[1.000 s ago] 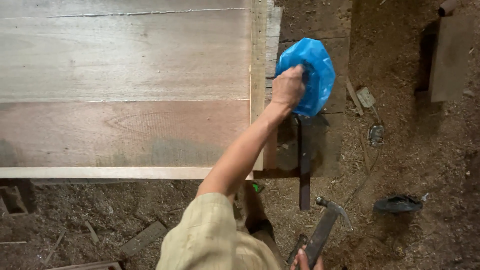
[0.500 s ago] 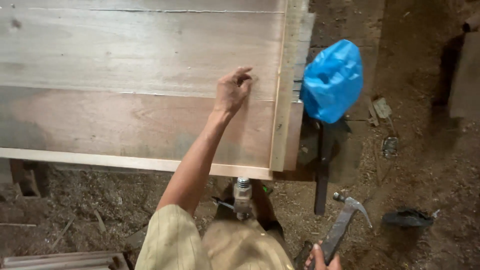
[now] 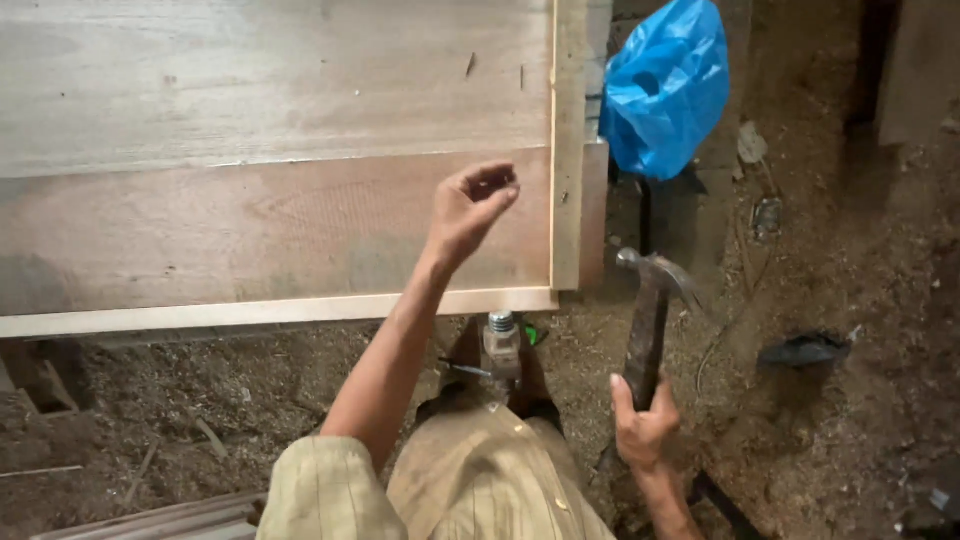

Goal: Assembling a wooden frame by positioning slats and hammering nails into them.

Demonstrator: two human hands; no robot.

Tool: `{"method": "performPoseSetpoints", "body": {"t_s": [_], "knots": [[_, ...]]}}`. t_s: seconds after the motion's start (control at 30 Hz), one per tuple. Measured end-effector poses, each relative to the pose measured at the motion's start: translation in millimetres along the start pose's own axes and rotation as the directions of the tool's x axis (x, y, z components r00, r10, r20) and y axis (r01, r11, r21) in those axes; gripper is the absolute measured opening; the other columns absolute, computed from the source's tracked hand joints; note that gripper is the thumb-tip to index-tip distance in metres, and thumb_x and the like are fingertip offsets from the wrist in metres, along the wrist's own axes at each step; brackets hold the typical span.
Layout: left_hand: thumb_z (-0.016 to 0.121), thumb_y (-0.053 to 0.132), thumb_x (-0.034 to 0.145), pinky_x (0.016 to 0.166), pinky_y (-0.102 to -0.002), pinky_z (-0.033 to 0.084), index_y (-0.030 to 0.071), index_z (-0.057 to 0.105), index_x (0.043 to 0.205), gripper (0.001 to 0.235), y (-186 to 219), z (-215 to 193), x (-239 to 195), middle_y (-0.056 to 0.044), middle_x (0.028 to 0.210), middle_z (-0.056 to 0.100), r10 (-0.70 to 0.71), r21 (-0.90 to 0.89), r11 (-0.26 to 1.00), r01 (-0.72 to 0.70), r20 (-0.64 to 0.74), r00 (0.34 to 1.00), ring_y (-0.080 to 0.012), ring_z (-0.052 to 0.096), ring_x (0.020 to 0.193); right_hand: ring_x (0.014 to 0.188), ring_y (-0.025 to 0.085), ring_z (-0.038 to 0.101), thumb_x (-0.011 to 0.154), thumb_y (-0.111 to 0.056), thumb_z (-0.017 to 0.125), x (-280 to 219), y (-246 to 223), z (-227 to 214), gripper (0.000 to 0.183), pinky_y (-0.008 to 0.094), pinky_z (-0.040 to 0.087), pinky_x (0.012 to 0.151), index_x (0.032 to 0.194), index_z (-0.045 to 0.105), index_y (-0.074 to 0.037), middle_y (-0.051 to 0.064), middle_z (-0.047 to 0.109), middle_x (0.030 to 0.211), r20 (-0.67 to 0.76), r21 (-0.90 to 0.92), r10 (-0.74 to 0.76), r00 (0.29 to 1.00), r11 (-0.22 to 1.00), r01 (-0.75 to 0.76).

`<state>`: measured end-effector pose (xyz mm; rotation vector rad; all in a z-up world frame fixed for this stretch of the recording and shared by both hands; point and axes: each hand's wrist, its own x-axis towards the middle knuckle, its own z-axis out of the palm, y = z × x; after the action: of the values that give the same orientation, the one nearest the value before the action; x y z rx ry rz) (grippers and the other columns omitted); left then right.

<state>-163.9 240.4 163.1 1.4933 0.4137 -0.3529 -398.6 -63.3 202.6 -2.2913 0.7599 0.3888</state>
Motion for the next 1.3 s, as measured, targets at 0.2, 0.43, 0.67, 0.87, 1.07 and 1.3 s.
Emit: {"method": "performPoseSetpoints", "body": {"t_s": [0.2, 0.43, 0.67, 0.87, 1.07, 1.3], "knots": [[0.076, 0.004, 0.09, 0.081, -0.024, 0.063, 0.007, 0.078, 0.099, 0.01, -42.1, 38.0, -38.4, -0.01, 0.097, 0.073, 0.304, 0.304, 0.896, -0.322, 0.107, 0.947, -0.0182, 0.068, 0.088, 0.06, 0.021, 0.061, 0.093, -0.031, 0.071, -11.4, -19.4, 6.0, 0.025, 0.036, 0.05, 0.051, 0.101, 0.066, -0.008, 0.005, 0.064, 0.073, 0.118, 0.083, 0.035, 0.992, 0.996, -0.045], [0.078, 0.013, 0.095, 0.071, -0.03, 0.058, 0.022, 0.032, 0.16, 0.08, -106.2, 80.4, -38.5, 0.006, 0.096, 0.077, 0.611, 0.553, 0.613, -0.564, 0.119, 0.782, -0.0123, 0.07, 0.074, 0.064, 0.024, 0.064, 0.094, -0.033, 0.067, -9.0, -41.4, -1.3, 0.03, 0.039, 0.052, 0.055, 0.108, 0.067, -0.007, 0.006, 0.069, 0.075, 0.124, -0.038, -0.053, 0.991, 0.998, 0.058], [0.077, 0.012, 0.091, 0.073, -0.031, 0.059, 0.017, 0.043, 0.156, 0.073, -116.6, 92.3, -29.5, 0.005, 0.089, 0.075, 0.76, 0.587, 0.486, -0.648, 0.084, 0.645, -0.0132, 0.068, 0.075, 0.057, 0.029, 0.063, 0.098, -0.028, 0.065, -15.5, -48.7, 7.6, 0.036, 0.039, 0.052, 0.043, 0.121, 0.063, 0.0, 0.015, 0.065, 0.075, 0.051, -0.029, -0.321, 0.946, 0.946, 0.323], [0.08, 0.011, 0.087, 0.079, -0.032, 0.061, 0.017, 0.025, 0.163, 0.095, -109.0, 80.2, -32.7, -0.002, 0.099, 0.077, 0.73, 0.584, 0.505, -0.635, 0.104, 0.676, -0.0176, 0.072, 0.082, 0.056, 0.034, 0.061, 0.094, -0.027, 0.065, -13.5, -74.8, -14.4, 0.033, 0.044, 0.049, 0.042, 0.116, 0.063, -0.002, 0.016, 0.063, 0.075, 0.119, -0.055, -0.273, 0.955, 0.958, 0.281], [0.065, -0.004, 0.093, 0.079, -0.025, 0.057, 0.006, 0.054, 0.136, 0.045, -47.4, 0.7, 24.8, -0.007, 0.1, 0.061, 0.65, 0.491, 0.734, -0.469, -0.307, 0.696, -0.0175, 0.059, 0.09, 0.064, 0.016, 0.064, 0.105, -0.023, 0.056, -31.1, -85.6, -24.1, 0.016, 0.03, 0.057, 0.062, 0.107, 0.055, -0.007, 0.006, 0.064, 0.081, -0.152, 0.234, -0.354, 0.923, 0.894, 0.381], [0.078, 0.04, 0.086, 0.073, -0.051, 0.055, 0.019, 0.063, 0.107, 0.033, -51.0, -34.3, 119.7, -0.008, 0.107, 0.062, 0.403, 0.675, 0.737, -0.043, -0.387, 0.83, -0.0346, 0.068, 0.091, 0.074, 0.027, 0.068, 0.089, -0.054, 0.064, 2.6, -41.2, 1.5, 0.053, 0.041, 0.053, 0.068, 0.126, 0.069, -0.016, 0.006, 0.071, 0.086, 0.052, -0.182, -0.04, 0.998, 0.982, 0.049]]}}
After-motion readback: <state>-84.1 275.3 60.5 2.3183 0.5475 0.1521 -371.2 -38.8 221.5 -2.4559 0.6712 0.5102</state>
